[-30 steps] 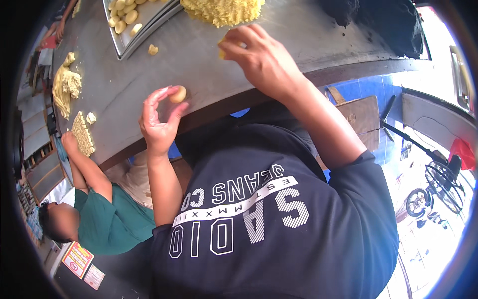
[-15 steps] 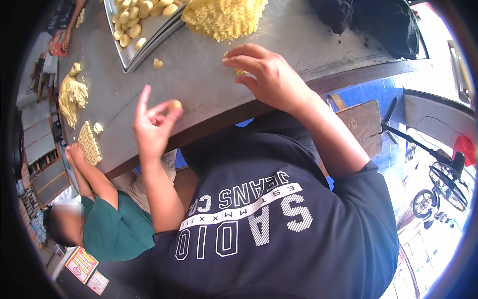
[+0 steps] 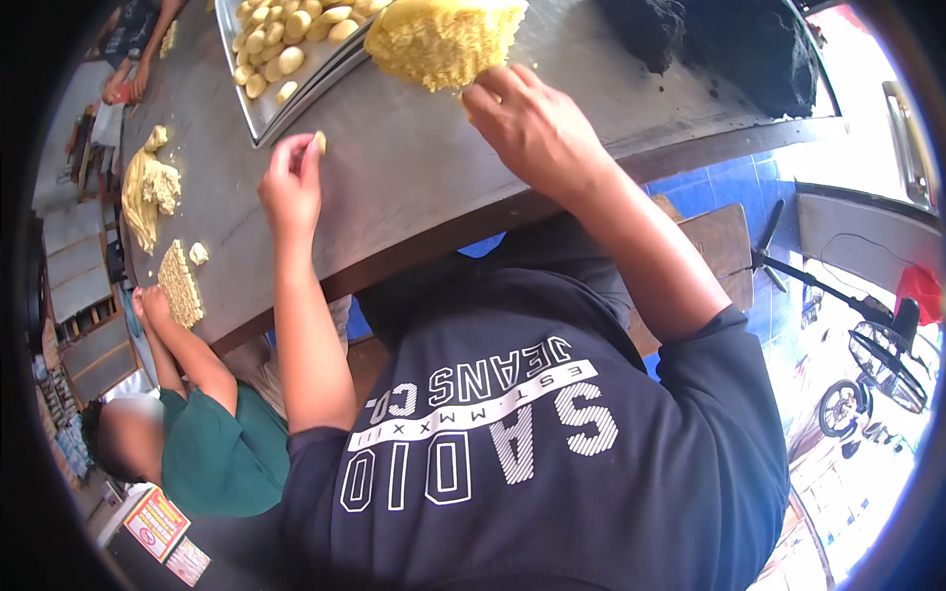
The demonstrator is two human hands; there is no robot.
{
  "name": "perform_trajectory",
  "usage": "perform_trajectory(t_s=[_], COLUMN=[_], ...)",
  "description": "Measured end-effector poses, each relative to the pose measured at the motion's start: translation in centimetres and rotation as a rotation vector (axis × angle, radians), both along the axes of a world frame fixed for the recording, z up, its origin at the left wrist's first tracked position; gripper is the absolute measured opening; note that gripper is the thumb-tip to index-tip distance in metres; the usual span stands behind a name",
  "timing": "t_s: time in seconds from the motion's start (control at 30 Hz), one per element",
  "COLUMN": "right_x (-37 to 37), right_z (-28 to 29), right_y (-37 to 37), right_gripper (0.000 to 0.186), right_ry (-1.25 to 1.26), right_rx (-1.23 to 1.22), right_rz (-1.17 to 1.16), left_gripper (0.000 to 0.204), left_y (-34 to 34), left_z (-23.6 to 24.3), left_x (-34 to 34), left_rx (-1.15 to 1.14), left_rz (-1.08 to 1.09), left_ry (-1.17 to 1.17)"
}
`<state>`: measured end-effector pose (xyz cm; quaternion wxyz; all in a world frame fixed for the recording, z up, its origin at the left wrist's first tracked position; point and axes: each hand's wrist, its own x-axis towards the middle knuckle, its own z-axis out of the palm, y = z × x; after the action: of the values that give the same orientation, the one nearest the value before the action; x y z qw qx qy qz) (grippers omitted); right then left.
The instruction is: The person shapes pieces of yellow dough into small rounds, placing them onto a metal tray alongside several others.
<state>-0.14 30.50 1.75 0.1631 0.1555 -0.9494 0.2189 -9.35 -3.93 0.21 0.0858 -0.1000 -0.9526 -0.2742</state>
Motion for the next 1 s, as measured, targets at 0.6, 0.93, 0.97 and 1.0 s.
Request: perform_trajectory(t_s=[0.6,0.93,0.97,1.0], right_x=[-0.3,-2.6,-1.9,-2.0], right_z=[-1.5,-1.6,-0.6,-0.7], right_y=[2.5,-2.8,-3.8,-3.4], right_gripper=[0.019,0.016,0.015,0.015], right_ry=[0.057,-0.027,-0.065,-0.062], right_rx=[-0.088,-0.027,0.043,0.045], right_rz=[-0.018,0.263,0.232,0.236], left_gripper=[0.020,0.030,0.031,0.033], left_y=[-1.4,-0.1,-0.8,-1.4], left_z=[-1.2,-0.3,-0.9,-1.2], left_x=[7.6,8.6,8.9,9.1], left_rx=[1.072,1.190,1.155,1.120], left_rz=[0.045,0.055,0.060,0.067], left_ry=[-0.318,-0.466,-0.449,-0.430])
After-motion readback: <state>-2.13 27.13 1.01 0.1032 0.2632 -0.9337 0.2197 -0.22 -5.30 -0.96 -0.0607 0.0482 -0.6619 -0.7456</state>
